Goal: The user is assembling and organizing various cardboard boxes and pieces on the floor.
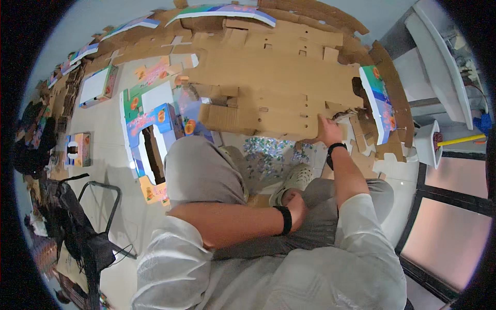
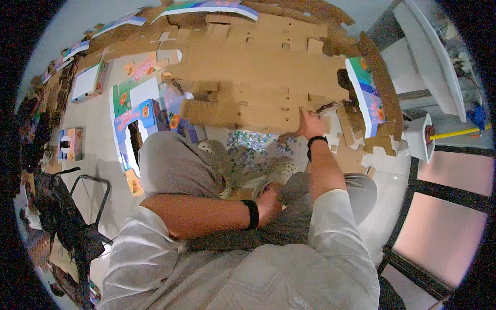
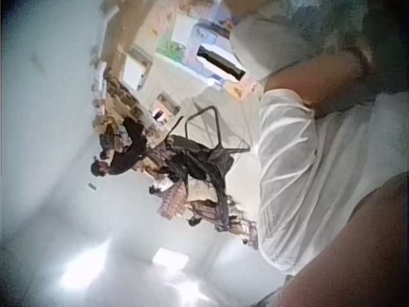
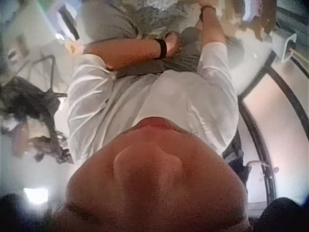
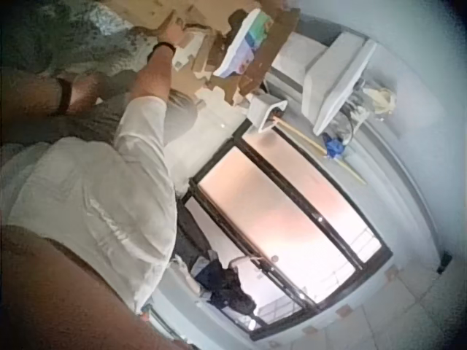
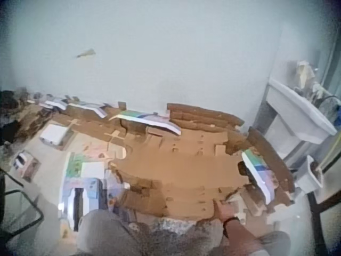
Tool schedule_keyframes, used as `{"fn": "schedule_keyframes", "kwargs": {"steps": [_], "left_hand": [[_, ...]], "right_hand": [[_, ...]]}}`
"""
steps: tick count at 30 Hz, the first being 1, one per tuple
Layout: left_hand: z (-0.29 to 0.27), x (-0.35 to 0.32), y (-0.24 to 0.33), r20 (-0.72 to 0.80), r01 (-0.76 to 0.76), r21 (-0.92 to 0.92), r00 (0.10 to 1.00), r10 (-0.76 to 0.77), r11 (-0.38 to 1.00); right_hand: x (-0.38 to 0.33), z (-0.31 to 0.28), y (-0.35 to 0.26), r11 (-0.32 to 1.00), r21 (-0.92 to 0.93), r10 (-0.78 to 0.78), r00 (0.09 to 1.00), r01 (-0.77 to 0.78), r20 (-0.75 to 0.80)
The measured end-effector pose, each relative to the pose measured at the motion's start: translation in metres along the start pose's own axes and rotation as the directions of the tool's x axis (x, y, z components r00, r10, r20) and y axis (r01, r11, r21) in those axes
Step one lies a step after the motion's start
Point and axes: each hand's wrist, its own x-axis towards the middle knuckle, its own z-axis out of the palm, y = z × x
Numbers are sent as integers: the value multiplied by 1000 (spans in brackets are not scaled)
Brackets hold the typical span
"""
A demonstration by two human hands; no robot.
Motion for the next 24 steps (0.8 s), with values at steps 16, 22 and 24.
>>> {"fn": "schedule_keyframes", "kwargs": {"steps": [16, 22, 24], "left_hand": [[19, 15, 2, 86, -100, -61, 991, 106, 993], [11, 27, -2, 133, -86, -141, 986, 105, 986], [8, 30, -3, 133, -85, -140, 986, 104, 987]], "right_hand": [[36, -41, 50, 810, 582, -302, 905, 78, 299], [20, -46, -29, 970, -208, -95, 986, 123, 138], [16, -44, -56, 924, -327, -184, 980, 197, 71]]}}
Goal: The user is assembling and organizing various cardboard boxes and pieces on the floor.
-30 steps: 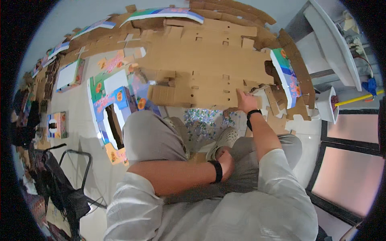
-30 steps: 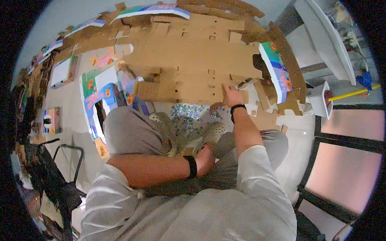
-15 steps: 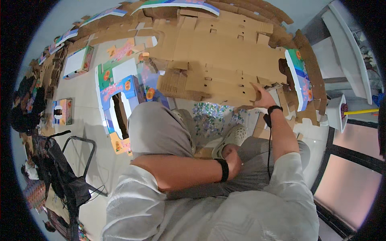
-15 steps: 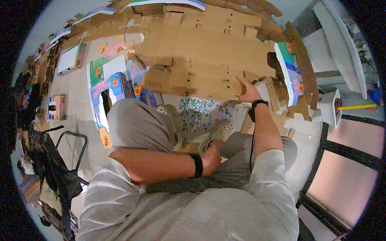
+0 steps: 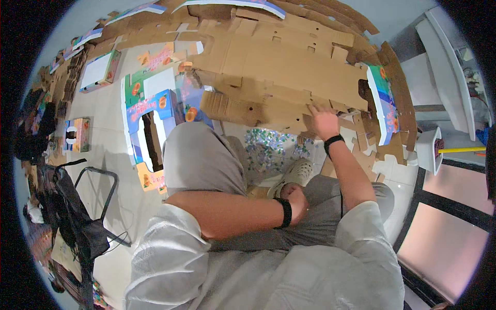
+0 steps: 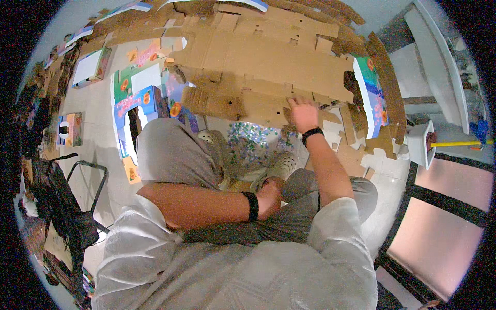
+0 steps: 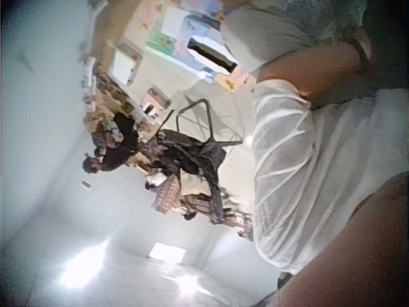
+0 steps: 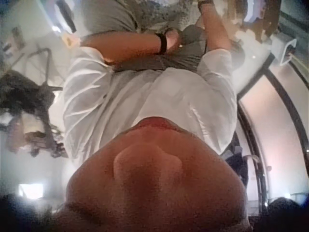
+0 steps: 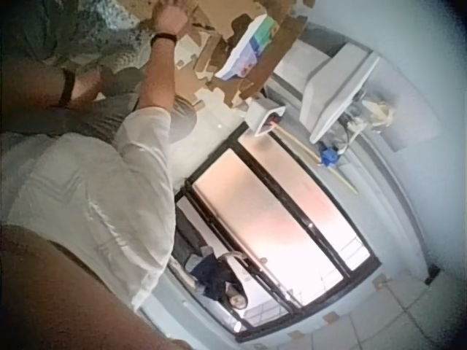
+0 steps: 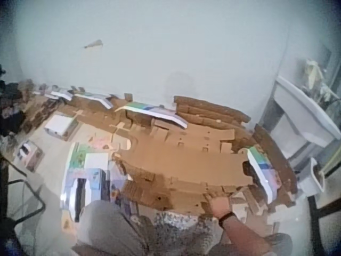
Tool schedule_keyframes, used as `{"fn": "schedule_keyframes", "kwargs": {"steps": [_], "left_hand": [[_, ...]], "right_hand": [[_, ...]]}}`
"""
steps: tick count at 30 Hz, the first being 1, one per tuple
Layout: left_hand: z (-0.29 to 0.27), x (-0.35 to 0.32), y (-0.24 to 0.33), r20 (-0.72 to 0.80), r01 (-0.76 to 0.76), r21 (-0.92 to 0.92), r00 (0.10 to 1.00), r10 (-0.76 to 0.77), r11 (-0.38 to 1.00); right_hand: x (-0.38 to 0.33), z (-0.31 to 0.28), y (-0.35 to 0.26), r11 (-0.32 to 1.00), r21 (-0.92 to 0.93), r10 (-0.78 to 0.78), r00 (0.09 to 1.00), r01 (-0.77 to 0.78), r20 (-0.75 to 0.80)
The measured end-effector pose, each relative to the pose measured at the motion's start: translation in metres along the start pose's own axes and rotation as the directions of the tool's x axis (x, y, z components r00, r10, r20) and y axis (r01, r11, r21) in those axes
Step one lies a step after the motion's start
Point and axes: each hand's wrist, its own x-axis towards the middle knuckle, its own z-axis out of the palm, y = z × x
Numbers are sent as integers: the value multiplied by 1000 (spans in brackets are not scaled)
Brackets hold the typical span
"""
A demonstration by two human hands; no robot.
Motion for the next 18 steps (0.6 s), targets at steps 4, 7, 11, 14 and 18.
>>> {"fn": "schedule_keyframes", "kwargs": {"steps": [4, 7, 11, 14, 18], "left_hand": [[5, 3, -1, 7, 0, -1, 1000, 0, 1000], [18, 5, 3, -15, -17, -17, 1000, 16, 1000], [26, 10, 9, -321, 217, -55, 920, -223, 975], [15, 6, 7, -198, 156, 71, 970, -139, 985], [-5, -10, 6, -126, 77, 38, 989, -72, 996]], "right_hand": [[-2, -6, -18, 938, 237, -160, 920, 255, -357], [-6, -11, -3, 863, 416, -86, 893, 288, -441], [-6, -18, 12, 869, 442, -41, 922, 223, -385], [-1, -21, 1, 892, 414, -31, 939, 180, -341], [7, -17, -31, 885, 399, -108, 939, 241, -328]]}}
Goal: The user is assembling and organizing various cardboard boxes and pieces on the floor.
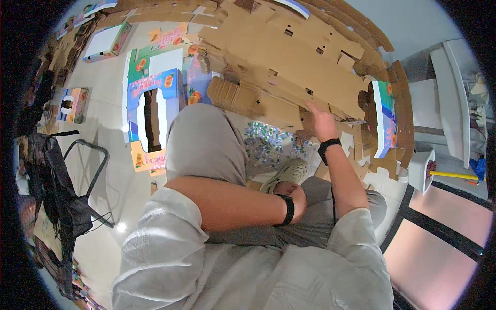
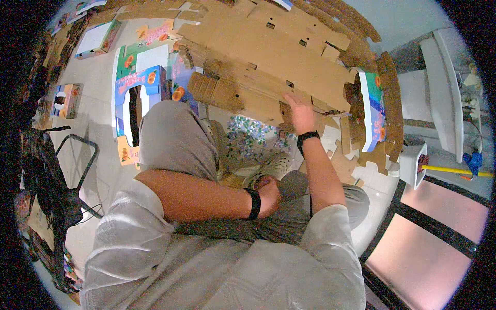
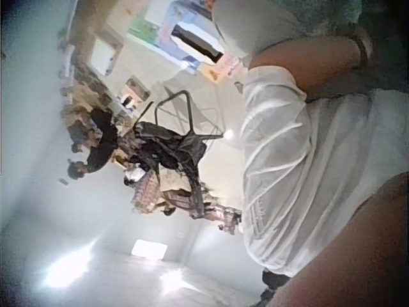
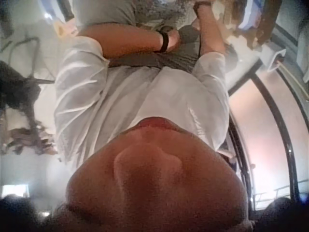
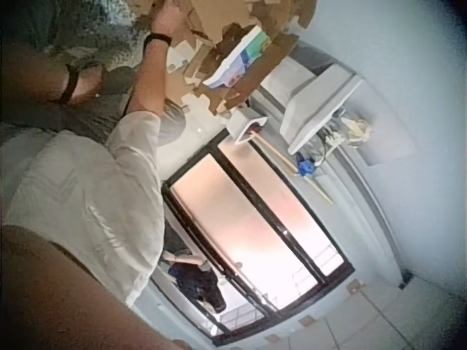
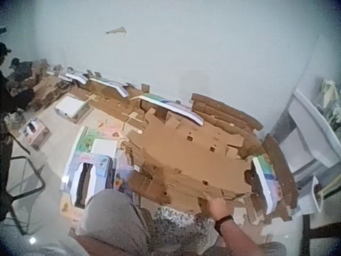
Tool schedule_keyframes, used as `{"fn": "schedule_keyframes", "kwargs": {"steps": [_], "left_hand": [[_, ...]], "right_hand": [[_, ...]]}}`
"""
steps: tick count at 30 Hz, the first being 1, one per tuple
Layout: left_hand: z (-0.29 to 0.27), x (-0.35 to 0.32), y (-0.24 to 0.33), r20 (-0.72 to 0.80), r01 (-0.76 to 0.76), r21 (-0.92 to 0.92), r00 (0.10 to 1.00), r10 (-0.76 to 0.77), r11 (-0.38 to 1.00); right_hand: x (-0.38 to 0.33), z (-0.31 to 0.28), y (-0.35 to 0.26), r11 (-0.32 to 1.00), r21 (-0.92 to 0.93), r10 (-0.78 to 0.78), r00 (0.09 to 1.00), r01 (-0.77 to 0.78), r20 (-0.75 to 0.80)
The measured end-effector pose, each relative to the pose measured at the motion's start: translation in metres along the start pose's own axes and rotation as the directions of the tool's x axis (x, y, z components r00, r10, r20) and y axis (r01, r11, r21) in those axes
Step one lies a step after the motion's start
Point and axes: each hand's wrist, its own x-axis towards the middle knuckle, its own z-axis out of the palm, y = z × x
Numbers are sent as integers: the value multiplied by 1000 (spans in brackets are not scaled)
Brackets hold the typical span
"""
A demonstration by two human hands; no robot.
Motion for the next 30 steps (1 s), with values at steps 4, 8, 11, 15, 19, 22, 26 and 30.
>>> {"fn": "schedule_keyframes", "kwargs": {"steps": [4, 8, 11, 15, 19, 22, 26, 30], "left_hand": [[1, 2, 3, 15, 88, 27, 996, -88, 996], [28, 24, 5, 110, 31, 145, 993, -48, 989], [41, 31, 6, -8, 62, 20, 998, -62, 998], [27, 18, 8, 22, 65, 72, 998, -67, 995], [3, -4, 5, 3, 105, 52, 994, -106, 993], [-2, -8, 2, 6, -11, 110, 1000, 10, 994], [4, -3, 2, 50, -29, 68, 998, 26, 997], [6, 0, 2, 74, -75, 94, 995, 68, 993]], "right_hand": [[-2, 21, -15, 973, -230, 8, 986, 30, 164], [-17, 36, -6, 966, -258, 46, 967, 21, 251], [-27, 43, 8, 999, -23, -30, 963, 38, 268], [-33, 42, 19, 988, -51, 156, 956, -148, 250], [-31, 43, 15, 975, -13, 218, 934, -224, 285], [-28, 49, 14, 975, -54, 224, 931, -217, 289], [-27, 56, 19, 979, -84, 204, 935, -187, 290], [-22, 50, 14, 978, -8, 203, 942, -209, 269]]}}
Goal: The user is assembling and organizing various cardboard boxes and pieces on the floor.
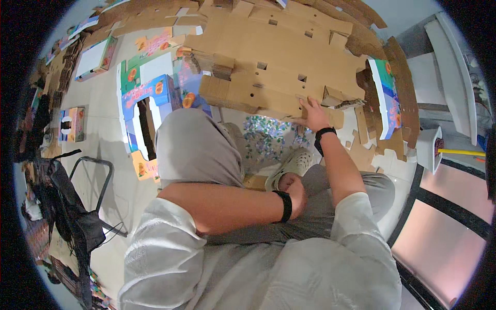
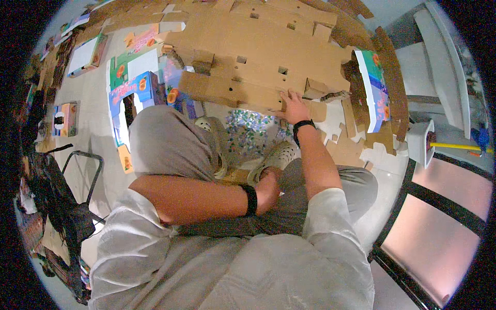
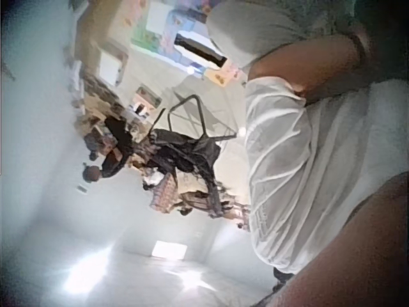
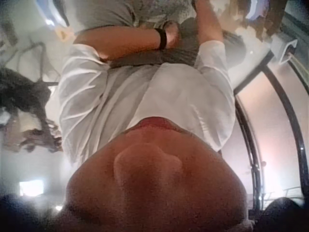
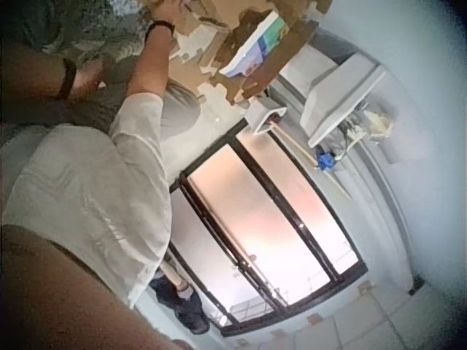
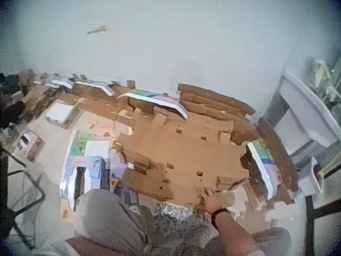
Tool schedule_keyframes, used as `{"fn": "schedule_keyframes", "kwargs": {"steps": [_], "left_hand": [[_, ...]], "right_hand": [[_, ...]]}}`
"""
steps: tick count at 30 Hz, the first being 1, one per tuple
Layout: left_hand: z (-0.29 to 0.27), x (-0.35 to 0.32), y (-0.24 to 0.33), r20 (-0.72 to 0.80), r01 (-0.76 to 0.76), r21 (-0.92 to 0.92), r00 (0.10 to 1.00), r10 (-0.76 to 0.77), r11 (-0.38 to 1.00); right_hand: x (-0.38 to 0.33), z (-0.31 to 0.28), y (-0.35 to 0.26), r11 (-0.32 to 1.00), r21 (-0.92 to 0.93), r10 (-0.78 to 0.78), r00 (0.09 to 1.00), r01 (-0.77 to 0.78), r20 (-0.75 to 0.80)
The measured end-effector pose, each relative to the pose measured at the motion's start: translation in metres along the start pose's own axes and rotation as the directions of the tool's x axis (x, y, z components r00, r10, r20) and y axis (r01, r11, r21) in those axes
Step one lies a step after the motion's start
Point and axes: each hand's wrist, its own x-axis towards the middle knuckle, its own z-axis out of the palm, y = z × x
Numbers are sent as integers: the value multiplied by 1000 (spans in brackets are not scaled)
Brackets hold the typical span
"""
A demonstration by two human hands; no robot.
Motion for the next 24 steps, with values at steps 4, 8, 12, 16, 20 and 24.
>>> {"fn": "schedule_keyframes", "kwargs": {"steps": [4, 8, 12, 16, 20, 24], "left_hand": [[0, -1, 5, -38, 21, 29, 999, -19, 999], [12, 14, 20, 30, 30, -37, 999, -29, 999], [30, 28, 25, 141, 169, -27, 976, -163, 985], [23, 4, 12, -97, 101, 995, 944, -316, -4], [-11, -42, -4, -120, -57, 535, 982, -142, -843], [-15, -45, -6, -229, -152, 529, 922, -312, -835]], "right_hand": [[21, -16, -46, 988, 53, 153, 978, -146, -142], [69, -22, -119, 915, 235, -271, 932, 327, -241], [131, -13, -194, 859, 154, -447, 861, 489, -241], [171, 6, -246, 932, 13, -360, 929, 362, -83], [180, 30, -265, 954, -52, -293, 953, 297, 76], [186, 43, -261, 957, -74, -275, 958, 281, 85]]}}
